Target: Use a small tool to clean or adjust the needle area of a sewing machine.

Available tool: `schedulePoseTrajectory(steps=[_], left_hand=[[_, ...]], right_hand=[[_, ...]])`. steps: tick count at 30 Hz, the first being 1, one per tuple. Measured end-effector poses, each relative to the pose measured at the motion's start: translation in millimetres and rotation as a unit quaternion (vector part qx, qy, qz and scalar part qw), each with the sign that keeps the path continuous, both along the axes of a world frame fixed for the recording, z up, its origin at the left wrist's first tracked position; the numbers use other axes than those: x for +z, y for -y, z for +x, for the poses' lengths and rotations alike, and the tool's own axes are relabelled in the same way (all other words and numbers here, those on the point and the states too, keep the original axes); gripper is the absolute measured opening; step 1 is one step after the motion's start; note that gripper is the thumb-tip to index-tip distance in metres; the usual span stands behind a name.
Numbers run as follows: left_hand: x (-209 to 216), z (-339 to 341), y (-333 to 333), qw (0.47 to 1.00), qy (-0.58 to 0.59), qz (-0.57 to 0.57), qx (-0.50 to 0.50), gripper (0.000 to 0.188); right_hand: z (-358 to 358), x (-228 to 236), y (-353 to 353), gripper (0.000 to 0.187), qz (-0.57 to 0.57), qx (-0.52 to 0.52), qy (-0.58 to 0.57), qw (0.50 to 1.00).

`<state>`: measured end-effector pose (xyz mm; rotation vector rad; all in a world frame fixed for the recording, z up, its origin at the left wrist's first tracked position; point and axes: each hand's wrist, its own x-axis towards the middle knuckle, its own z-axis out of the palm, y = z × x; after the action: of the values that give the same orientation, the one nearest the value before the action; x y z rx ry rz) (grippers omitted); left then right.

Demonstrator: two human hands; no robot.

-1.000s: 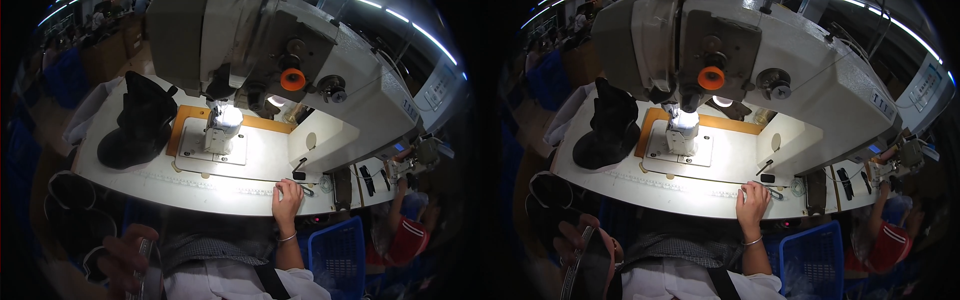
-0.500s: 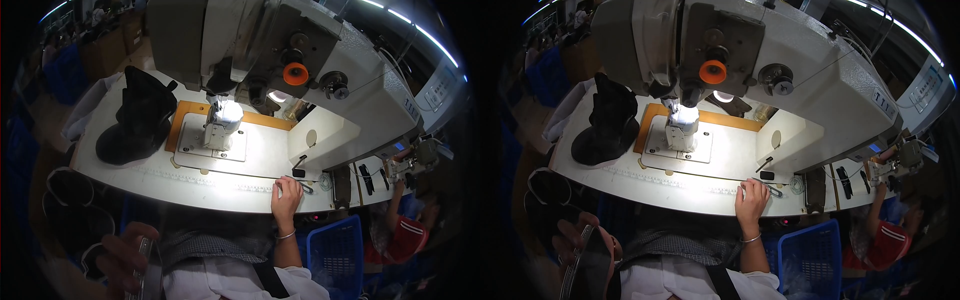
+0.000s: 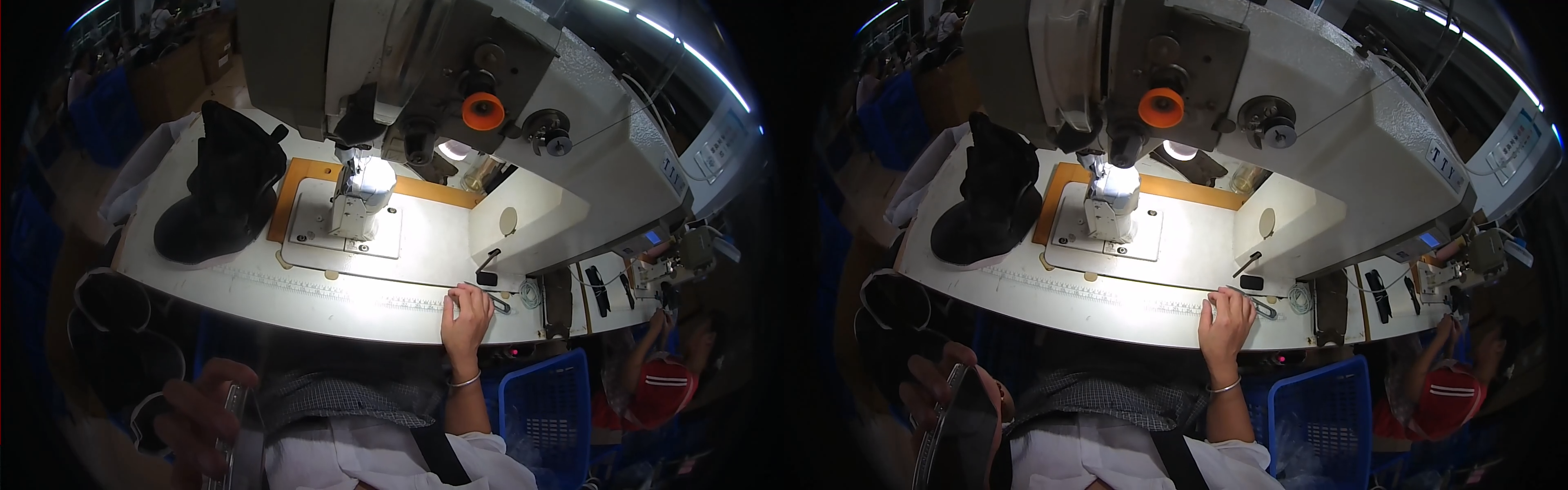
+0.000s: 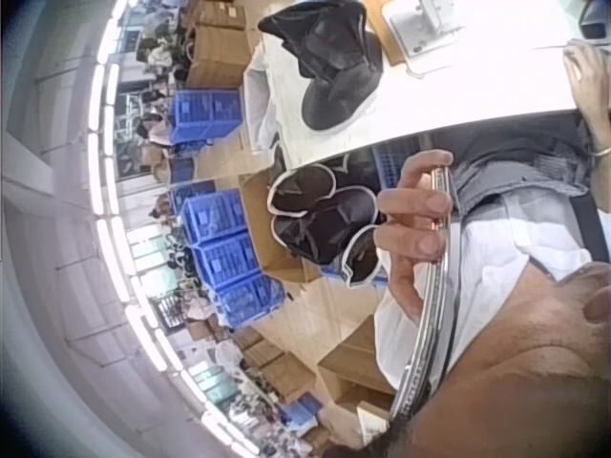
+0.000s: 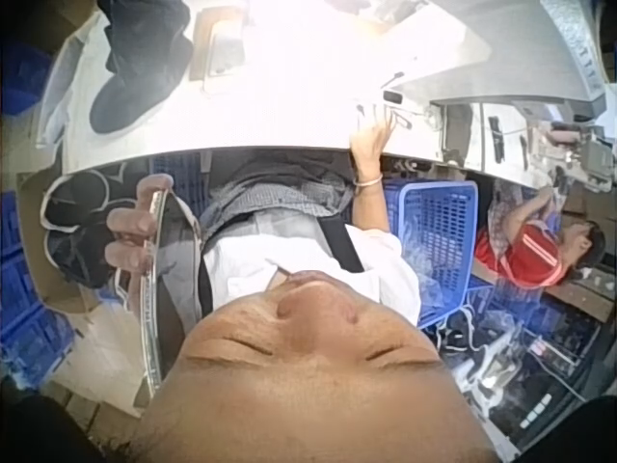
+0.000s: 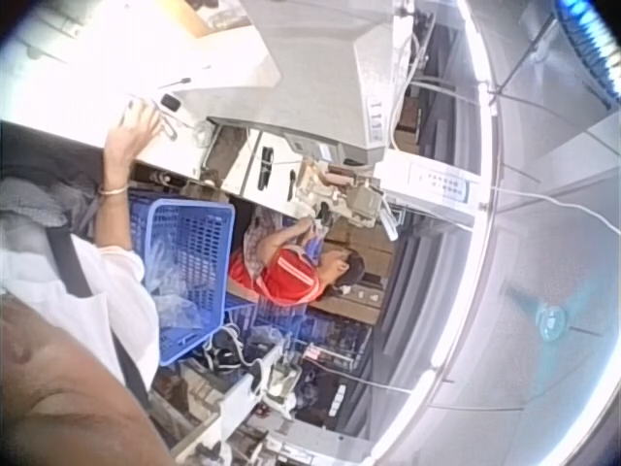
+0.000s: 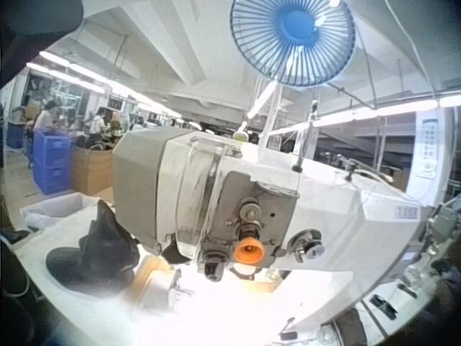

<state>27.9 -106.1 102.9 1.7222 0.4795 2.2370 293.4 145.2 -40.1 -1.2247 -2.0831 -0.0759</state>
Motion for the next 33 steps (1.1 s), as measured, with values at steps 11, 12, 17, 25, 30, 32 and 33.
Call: schedulePoseTrajectory(steps=[11,12,17,25,30,32,33], left_hand=[[-3,-2,19,0.993,0.029,-0.113,-0.033,0.03],[-6,-3,16,0.996,0.021,-0.087,-0.009,0.029],[14,11,16,0.99,0.059,-0.115,0.056,0.026],[12,8,-1,0.998,0.027,-0.019,0.06,0.012],[-8,-5,17,0.999,0.009,-0.042,0.0,0.021],[-7,-5,16,0.999,0.004,-0.049,-0.014,0.025],[-2,-1,10,0.999,0.01,-0.034,0.005,0.025]], right_hand=[[0,0,0,0.015,-0.002,-0.003,0.003,1.0],[0,0,0,0.015,-0.003,-0.006,0.005,1.0],[-1,0,0,0.015,0.001,0.001,0.003,1.0],[1,0,0,0.015,0.001,0.002,0.004,1.0],[1,1,0,0.014,0.0,0.001,-0.001,1.0],[0,0,0,0.014,-0.001,0.002,-0.001,1.0],[0,0,0,0.014,-0.003,0.003,-0.002,1.0]])
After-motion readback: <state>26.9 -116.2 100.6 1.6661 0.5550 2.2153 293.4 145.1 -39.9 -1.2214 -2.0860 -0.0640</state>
